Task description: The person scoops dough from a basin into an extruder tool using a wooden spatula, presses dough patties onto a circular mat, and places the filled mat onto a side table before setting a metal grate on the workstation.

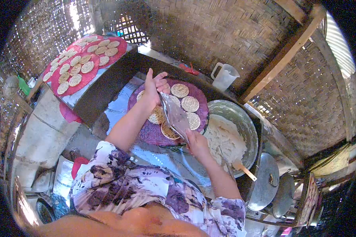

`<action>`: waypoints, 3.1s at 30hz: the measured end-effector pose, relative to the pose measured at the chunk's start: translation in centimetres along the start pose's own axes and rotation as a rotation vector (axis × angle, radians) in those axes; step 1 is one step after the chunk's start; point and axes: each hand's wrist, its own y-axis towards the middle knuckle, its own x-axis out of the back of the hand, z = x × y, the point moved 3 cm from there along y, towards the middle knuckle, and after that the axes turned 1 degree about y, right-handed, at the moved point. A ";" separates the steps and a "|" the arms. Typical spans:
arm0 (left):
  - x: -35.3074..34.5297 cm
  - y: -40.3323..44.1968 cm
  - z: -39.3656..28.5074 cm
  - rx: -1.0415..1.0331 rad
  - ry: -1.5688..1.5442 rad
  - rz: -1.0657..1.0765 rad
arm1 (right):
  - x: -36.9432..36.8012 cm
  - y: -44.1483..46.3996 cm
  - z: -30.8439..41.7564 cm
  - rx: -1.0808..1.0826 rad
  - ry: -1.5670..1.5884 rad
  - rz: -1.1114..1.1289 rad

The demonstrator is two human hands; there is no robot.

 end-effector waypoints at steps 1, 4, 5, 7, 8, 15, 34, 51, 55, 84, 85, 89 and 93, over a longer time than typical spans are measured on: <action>-0.5 -0.1 0.2 -0.011 0.000 -0.017 | 0.1 0.2 -0.2 0.031 -0.050 -0.033; -0.4 0.3 0.3 0.007 -0.016 0.069 | 0.5 -0.1 0.1 0.036 -0.128 -0.112; -0.2 0.5 0.3 0.023 -0.022 0.121 | 0.5 -0.1 0.0 0.011 -0.080 -0.080; -1.9 -0.7 0.3 0.049 -0.018 0.098 | 0.8 -0.1 -0.4 -0.038 0.017 -0.018; -2.5 -1.3 0.5 0.061 -0.016 0.088 | 0.9 -0.4 -0.2 -0.035 0.082 -0.013; 2.5 -5.1 5.3 0.272 1.292 0.063 | 1.4 -2.1 1.2 -0.007 0.219 0.020; -8.3 -10.8 5.9 -0.887 1.927 0.577 | 3.7 -6.6 0.5 0.056 0.510 -0.208; -17.0 -13.1 12.9 -0.194 2.367 1.193 | 10.1 -15.0 11.7 1.192 -0.662 -0.394; -16.8 -14.9 11.9 -0.586 2.389 1.249 | 14.5 -15.5 9.0 0.710 -0.133 -0.310; -5.6 -12.1 -0.7 -0.353 0.483 0.622 | 13.1 -7.9 -15.2 -0.172 -0.903 -0.081; -5.0 -12.5 -1.5 -0.388 0.519 0.585 | 13.8 -7.9 -14.3 -0.148 -0.867 -0.142; -3.4 -13.8 -2.7 -0.384 0.468 0.529 | 15.2 -4.0 -17.7 -0.341 -0.825 -0.195; -1.9 -14.8 -4.1 -0.411 0.469 0.453 | 13.6 -0.2 -21.1 -0.473 -0.752 -0.236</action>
